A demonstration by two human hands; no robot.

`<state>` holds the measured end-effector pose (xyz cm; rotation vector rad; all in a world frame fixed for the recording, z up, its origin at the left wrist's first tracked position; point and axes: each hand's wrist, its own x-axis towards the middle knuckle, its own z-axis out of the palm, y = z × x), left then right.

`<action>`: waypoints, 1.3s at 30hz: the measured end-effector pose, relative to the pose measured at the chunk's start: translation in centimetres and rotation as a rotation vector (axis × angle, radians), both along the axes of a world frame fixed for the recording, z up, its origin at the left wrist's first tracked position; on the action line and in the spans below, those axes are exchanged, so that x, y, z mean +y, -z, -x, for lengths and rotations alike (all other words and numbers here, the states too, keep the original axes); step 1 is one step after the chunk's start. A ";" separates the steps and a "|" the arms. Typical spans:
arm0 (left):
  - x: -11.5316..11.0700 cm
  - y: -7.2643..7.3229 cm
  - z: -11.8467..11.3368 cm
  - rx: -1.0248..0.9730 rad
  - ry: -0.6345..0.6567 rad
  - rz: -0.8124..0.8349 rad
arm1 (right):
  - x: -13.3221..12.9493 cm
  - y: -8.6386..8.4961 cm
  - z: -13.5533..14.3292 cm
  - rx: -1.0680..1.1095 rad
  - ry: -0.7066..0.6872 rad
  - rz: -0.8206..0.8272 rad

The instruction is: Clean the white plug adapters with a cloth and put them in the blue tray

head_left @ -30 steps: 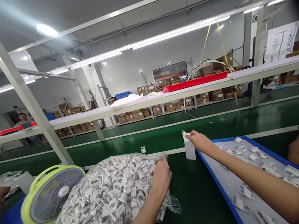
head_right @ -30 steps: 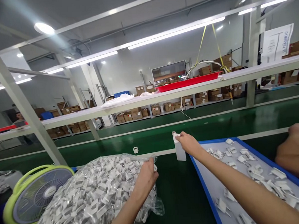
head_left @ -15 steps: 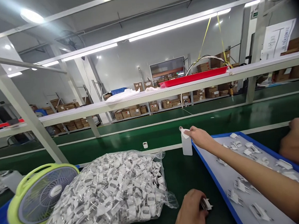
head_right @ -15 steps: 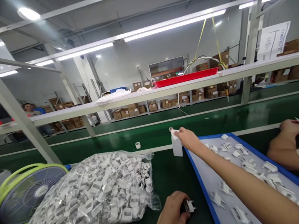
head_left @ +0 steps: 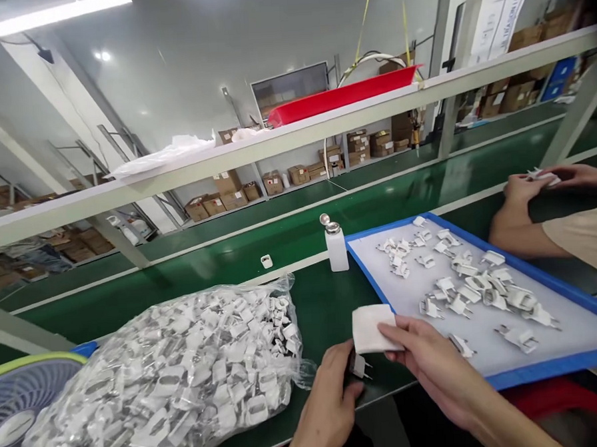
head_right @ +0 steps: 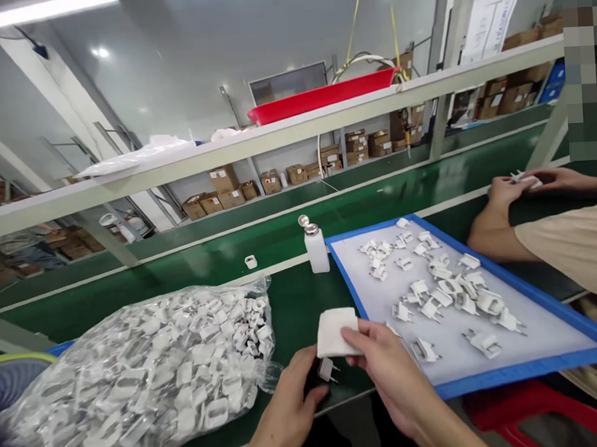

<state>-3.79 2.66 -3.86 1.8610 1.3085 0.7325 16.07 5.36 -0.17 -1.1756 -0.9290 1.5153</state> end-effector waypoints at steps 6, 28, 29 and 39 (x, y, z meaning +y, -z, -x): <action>1.5 0.7 -0.2 -0.001 0.029 -0.114 | -4.2 4.4 -0.6 -0.340 0.284 -0.205; 0.6 3.6 -0.6 0.090 -0.130 -0.325 | -4.3 10.1 0.8 -1.207 -0.118 -1.383; 0.6 3.5 -0.6 0.089 -0.130 -0.310 | -4.1 10.0 0.9 -1.154 -0.108 -1.359; 0.3 5.1 -1.0 -0.008 -0.072 -0.356 | -1.2 9.5 1.7 -0.673 -0.154 -0.956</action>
